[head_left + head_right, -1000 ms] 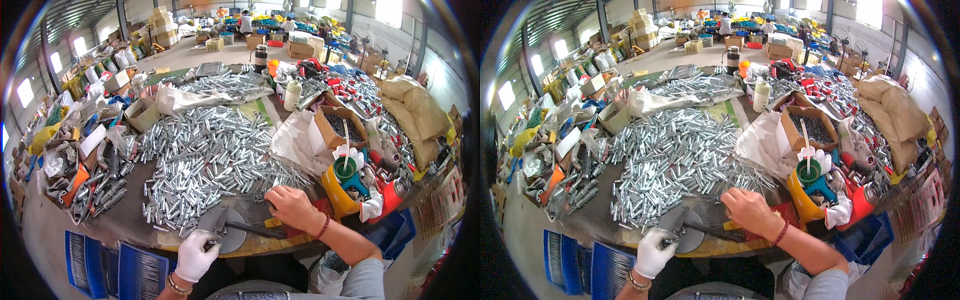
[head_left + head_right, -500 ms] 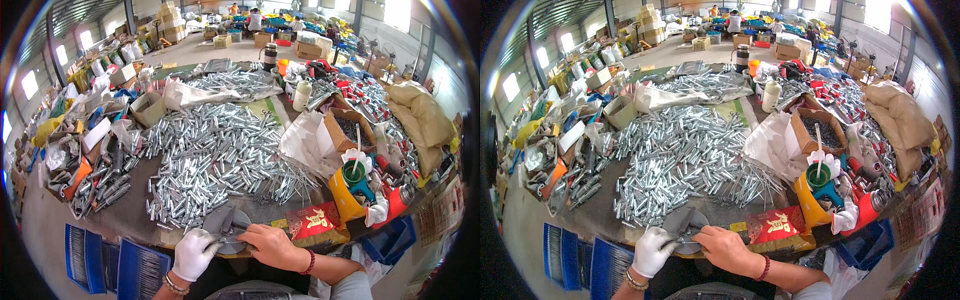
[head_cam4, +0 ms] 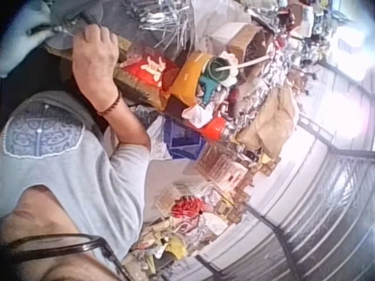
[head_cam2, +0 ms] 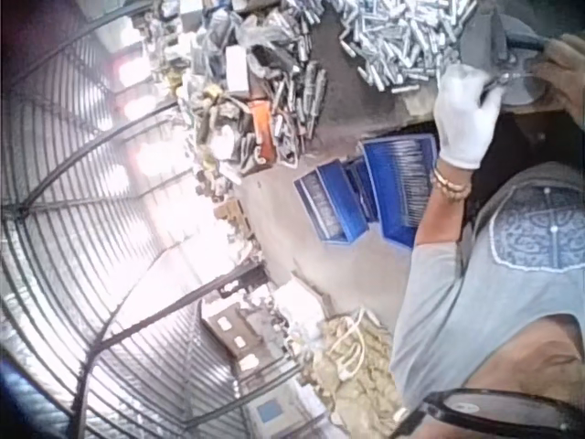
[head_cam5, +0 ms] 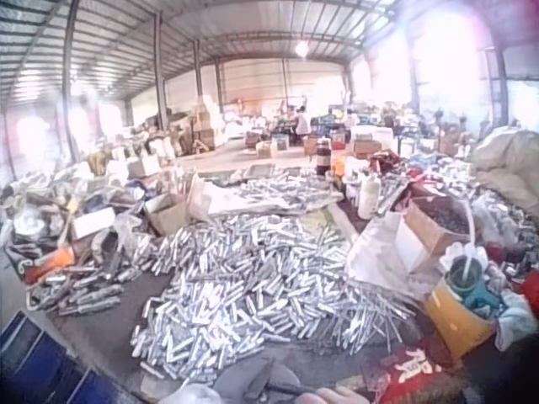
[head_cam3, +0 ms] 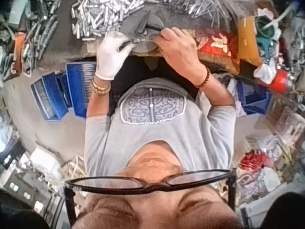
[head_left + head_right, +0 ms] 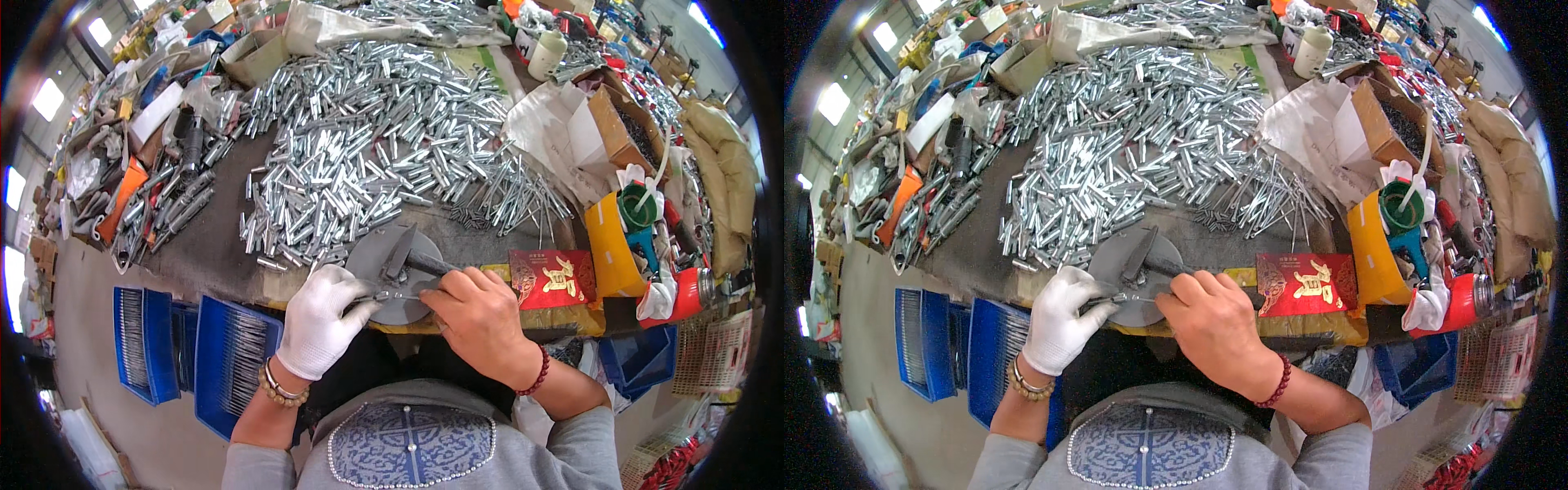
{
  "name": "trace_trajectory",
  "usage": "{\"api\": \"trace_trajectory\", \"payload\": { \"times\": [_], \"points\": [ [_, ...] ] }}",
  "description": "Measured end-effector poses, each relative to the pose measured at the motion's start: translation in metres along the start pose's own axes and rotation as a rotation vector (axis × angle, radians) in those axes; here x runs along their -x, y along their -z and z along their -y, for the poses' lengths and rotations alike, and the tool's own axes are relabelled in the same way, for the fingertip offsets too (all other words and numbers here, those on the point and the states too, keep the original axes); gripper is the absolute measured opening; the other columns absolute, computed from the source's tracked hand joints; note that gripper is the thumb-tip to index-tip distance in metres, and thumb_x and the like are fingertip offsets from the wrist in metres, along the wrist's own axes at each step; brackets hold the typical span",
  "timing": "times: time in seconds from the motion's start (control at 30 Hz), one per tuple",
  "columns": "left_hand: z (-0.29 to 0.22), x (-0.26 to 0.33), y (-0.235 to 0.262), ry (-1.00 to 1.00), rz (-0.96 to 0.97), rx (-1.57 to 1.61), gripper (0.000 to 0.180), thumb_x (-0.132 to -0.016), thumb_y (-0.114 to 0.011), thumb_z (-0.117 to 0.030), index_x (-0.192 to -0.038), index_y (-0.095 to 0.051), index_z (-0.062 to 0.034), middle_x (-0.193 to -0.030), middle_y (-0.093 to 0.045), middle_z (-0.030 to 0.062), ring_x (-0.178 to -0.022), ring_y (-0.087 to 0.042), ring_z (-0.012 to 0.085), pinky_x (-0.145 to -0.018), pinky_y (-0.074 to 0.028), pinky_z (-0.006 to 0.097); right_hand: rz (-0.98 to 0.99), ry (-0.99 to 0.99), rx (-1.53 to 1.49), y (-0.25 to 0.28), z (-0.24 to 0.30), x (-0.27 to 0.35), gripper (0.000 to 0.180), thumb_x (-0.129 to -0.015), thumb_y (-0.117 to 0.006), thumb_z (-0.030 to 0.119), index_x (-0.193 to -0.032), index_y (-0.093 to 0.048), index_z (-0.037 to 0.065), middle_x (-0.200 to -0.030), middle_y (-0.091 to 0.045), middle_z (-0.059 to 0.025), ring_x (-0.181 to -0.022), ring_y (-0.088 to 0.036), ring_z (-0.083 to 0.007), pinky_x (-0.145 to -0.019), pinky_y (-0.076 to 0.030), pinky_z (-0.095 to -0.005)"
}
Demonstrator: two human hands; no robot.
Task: The person assembles small metal latch or hinge components by hand, using a hammer to secure fastener pins into the metal parts with the aid of a circular jig.
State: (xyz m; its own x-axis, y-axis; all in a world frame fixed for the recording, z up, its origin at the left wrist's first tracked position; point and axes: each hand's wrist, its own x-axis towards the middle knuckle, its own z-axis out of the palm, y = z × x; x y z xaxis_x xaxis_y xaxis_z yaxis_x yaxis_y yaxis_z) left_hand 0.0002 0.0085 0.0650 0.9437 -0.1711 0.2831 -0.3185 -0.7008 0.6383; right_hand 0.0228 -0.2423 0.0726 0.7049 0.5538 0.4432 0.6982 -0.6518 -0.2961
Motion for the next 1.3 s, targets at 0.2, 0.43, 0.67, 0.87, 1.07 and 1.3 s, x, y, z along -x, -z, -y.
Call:
{"api": "trace_trajectory", "payload": {
  "times": [0.2, 0.43, 0.67, 0.87, 1.07, 1.3],
  "points": [
    [-0.001, 0.004, -0.001, -0.001, 0.018, -0.015, 0.020, -0.080, -0.088, -0.006, -0.099, -0.082, -0.0059, -0.095, -0.071, 0.0106, -0.092, -0.069, 0.0285, -0.084, -0.056, 0.039, 0.021, 0.018, -0.042, -0.001, 0.000, 0.001, 0.015, -0.081, -0.071, 0.012, -0.095, -0.077, 0.012, -0.092, -0.058, -0.0037, -0.089, -0.063, -0.0235, -0.079, -0.050, -0.0397],
    [0.000, 0.008, -0.002, 0.007, 0.017, 0.028, 0.020, -0.080, -0.089, -0.006, -0.099, -0.083, -0.0072, -0.095, -0.072, 0.0089, -0.092, -0.069, 0.0274, -0.084, -0.056, 0.039, 0.010, 0.024, -0.077, -0.004, -0.002, 0.002, 0.012, -0.082, -0.071, 0.011, -0.093, -0.075, 0.011, -0.091, -0.057, -0.0036, -0.088, -0.062, -0.0238, -0.079, -0.049, -0.0401],
    [0.005, 0.010, -0.006, -0.003, -0.008, 0.032, 0.019, -0.080, -0.089, -0.007, -0.099, -0.083, -0.0082, -0.092, -0.070, 0.0079, -0.090, -0.069, 0.0265, -0.082, -0.056, 0.038, -0.002, 0.032, -0.112, -0.011, -0.007, 0.000, 0.009, -0.083, -0.070, 0.010, -0.091, -0.075, 0.011, -0.090, -0.056, -0.0035, -0.088, -0.062, -0.0238, -0.079, -0.048, -0.0398],
    [0.006, 0.010, -0.008, -0.014, -0.027, 0.039, 0.019, -0.081, -0.088, -0.006, -0.099, -0.083, -0.0079, -0.092, -0.069, 0.0079, -0.090, -0.069, 0.0268, -0.081, -0.055, 0.038, 0.006, 0.053, -0.134, -0.011, -0.010, -0.005, 0.017, -0.078, -0.073, 0.007, -0.093, -0.078, 0.012, -0.092, -0.060, -0.0025, -0.087, -0.063, -0.0235, -0.080, -0.048, -0.0398],
    [0.005, 0.011, -0.007, -0.034, -0.023, 0.024, 0.020, -0.079, -0.088, -0.004, -0.098, -0.082, -0.0069, -0.092, -0.068, 0.0087, -0.090, -0.068, 0.0273, -0.081, -0.055, 0.038, 0.007, 0.064, -0.164, -0.014, -0.010, -0.007, 0.024, -0.073, -0.075, 0.005, -0.095, -0.082, 0.012, -0.093, -0.063, -0.0018, -0.088, -0.065, -0.0232, -0.081, -0.048, -0.0399],
    [0.007, 0.015, -0.007, -0.031, -0.027, -0.001, 0.019, -0.079, -0.088, -0.005, -0.096, -0.082, -0.0067, -0.091, -0.068, 0.0089, -0.089, -0.068, 0.0275, -0.080, -0.055, 0.038, -0.120, -0.151, -0.096, 0.003, -0.041, -0.012, 0.027, -0.076, -0.078, 0.001, -0.101, -0.079, 0.010, -0.097, -0.068, -0.0079, -0.095, -0.069, -0.0310, -0.086, -0.058, -0.0440]
  ]
}}
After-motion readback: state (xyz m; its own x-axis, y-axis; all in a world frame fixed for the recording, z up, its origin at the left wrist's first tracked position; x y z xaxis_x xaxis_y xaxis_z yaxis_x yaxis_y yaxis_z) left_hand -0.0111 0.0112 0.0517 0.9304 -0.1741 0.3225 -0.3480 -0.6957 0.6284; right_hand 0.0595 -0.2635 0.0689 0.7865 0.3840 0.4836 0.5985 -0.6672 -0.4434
